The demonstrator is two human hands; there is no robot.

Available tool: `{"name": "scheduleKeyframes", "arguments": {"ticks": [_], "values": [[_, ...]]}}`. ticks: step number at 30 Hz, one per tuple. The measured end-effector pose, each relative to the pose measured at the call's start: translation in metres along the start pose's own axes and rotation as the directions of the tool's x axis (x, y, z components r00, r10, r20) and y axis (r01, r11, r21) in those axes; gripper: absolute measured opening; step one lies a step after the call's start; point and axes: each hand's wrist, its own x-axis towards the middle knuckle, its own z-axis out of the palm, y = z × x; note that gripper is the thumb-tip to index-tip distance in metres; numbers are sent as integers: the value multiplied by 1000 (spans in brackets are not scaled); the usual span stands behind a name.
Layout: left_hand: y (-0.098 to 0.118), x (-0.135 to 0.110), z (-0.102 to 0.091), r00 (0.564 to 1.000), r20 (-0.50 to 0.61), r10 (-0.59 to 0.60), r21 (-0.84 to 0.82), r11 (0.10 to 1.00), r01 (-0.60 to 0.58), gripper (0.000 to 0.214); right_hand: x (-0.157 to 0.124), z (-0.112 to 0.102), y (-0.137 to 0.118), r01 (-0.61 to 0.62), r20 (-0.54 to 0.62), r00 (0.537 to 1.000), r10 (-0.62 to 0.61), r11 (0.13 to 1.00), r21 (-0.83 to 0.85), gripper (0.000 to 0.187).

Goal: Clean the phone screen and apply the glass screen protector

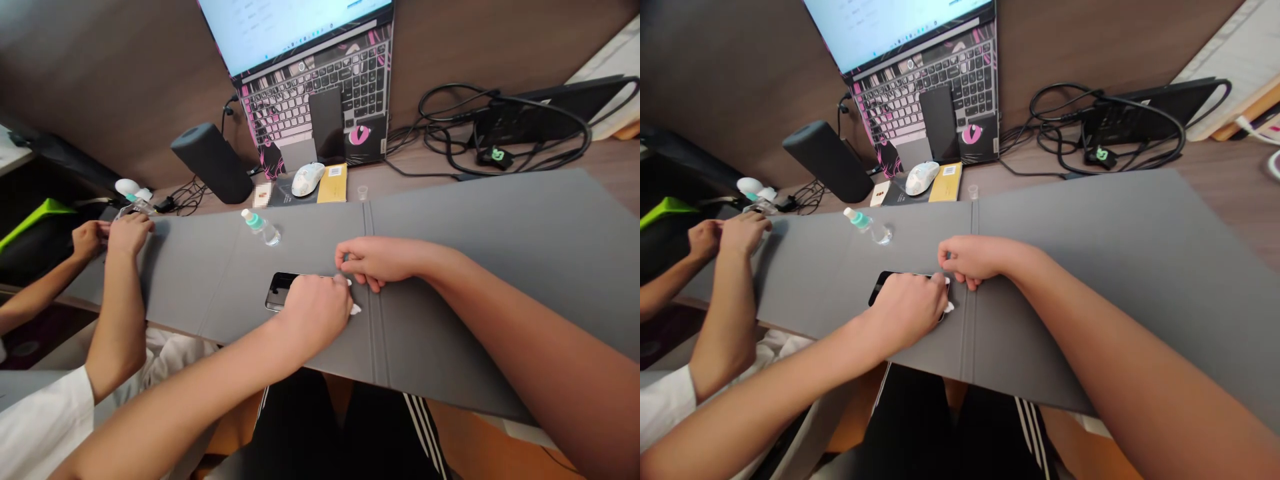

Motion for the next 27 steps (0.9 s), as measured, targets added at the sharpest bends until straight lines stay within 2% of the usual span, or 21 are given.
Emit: {"name": "scheduleKeyframes", "arguments": {"ticks": [3, 7, 11, 15, 20, 23, 27], "values": [[3, 5, -1, 1000, -2, 8, -9, 1000, -8, 33, 2, 0, 2, 1, -2, 1000, -1, 1000, 6, 41], [3, -7, 6, 999, -10, 30, 12, 999, -30, 19, 4, 1, 4, 9, 1, 1000, -9, 1000, 6, 41], [-2, -15, 9, 999, -11, 42, 51, 998, -42, 24, 3, 1, 4, 13, 1, 1000, -13, 1000, -1, 41], [-4, -4, -2, 997, 19, 68, 81, 994, -70, 17, 4, 0, 3, 4, -1, 1000, -4, 1000, -6, 41], [-2, 12, -10, 991, 62, 120, 101, 987, -125, 29, 6, 1, 3, 3, -10, 1000, -4, 1000, -15, 42], [-7, 7, -3, 995, 37, 98, 119, 988, -102, 23, 6, 1, 3, 4, -15, 1000, -5, 1000, -26, 41], [-18, -16, 15, 998, 28, 52, 141, 988, -55, 24, 4, 2, 2, 21, -24, 999, -22, 999, -42, 34]]}}
